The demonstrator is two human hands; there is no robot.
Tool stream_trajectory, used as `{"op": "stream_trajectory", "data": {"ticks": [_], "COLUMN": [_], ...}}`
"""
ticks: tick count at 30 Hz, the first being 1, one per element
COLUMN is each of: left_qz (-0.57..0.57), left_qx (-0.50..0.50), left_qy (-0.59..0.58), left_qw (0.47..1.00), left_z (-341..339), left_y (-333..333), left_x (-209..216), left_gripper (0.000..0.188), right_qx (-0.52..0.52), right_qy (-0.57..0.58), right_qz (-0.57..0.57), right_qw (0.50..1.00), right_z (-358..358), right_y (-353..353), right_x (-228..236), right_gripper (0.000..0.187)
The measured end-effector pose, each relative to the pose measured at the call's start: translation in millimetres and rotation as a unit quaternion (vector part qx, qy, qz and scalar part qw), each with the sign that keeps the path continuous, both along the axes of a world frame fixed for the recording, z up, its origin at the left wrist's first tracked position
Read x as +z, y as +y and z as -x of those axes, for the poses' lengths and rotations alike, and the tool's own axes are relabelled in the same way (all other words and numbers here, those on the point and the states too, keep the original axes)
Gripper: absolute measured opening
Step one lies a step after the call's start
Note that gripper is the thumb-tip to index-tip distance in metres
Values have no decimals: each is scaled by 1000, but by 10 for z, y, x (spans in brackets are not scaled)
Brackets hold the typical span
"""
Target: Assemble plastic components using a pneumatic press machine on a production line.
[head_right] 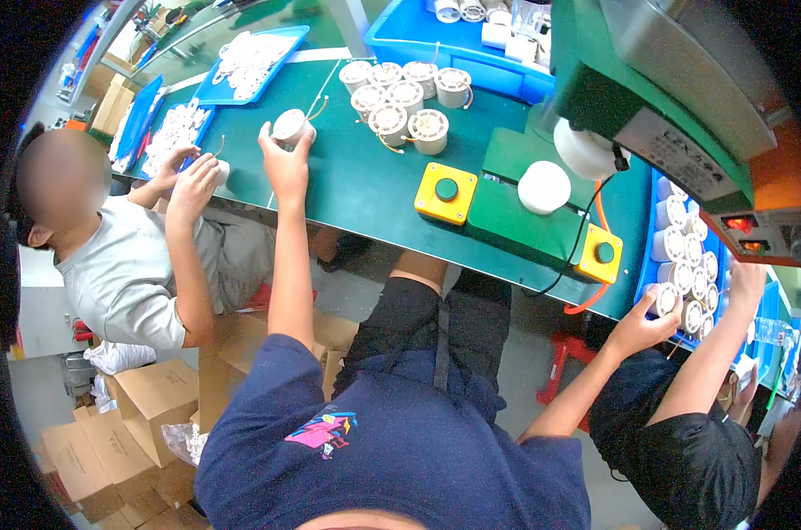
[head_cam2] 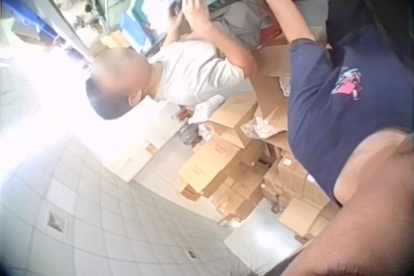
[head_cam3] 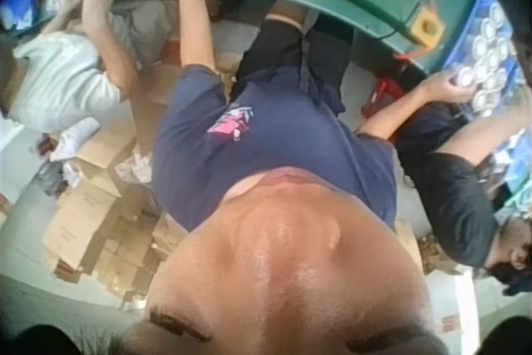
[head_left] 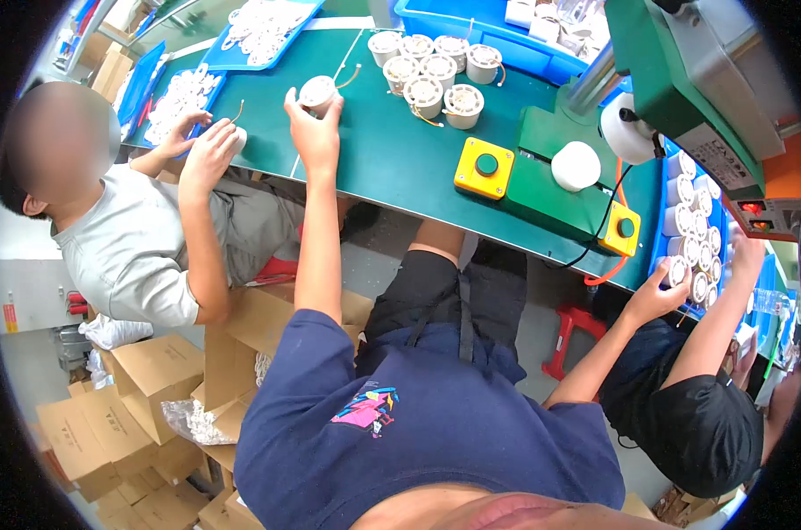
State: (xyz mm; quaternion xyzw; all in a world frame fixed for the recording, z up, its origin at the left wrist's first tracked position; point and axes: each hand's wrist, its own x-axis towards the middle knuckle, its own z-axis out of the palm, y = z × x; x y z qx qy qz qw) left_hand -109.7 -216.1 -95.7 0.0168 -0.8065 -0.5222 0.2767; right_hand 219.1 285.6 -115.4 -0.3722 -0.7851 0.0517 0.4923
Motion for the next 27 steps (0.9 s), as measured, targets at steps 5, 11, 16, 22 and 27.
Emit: {"op": "stream_trajectory", "data": {"ticks": [5, 11, 16, 22, 27], "left_qz": [-21, -10, -25, -12, 14], "left_qx": [-84, -191, -289, -369, -410], "left_qy": [-32, -52, -39, 1, 9], "left_qw": [996, 980, 956, 929, 912], "left_z": [-542, -1017, -1162, -1189, -1193], "left_y": [441, 937, 1392, 1888, 2215], "left_x": [253, 665, 932, 1003, 898], "left_gripper": [85, 85, 84, 83, 83], "right_qx": [10, -3, 111, 209, 217], "right_qy": [12, 113, 209, 190, 173], "right_qz": [14, -2, 96, 152, 194], "right_qw": [1000, 994, 967, 947, 941], "right_z": [-1, -99, 103, 333, 410], "right_y": [-49, -368, -836, -1215, -1296], "right_x": [19, 159, 299, 335, 322], "right_gripper": [63, 49, 37, 37, 37]}}
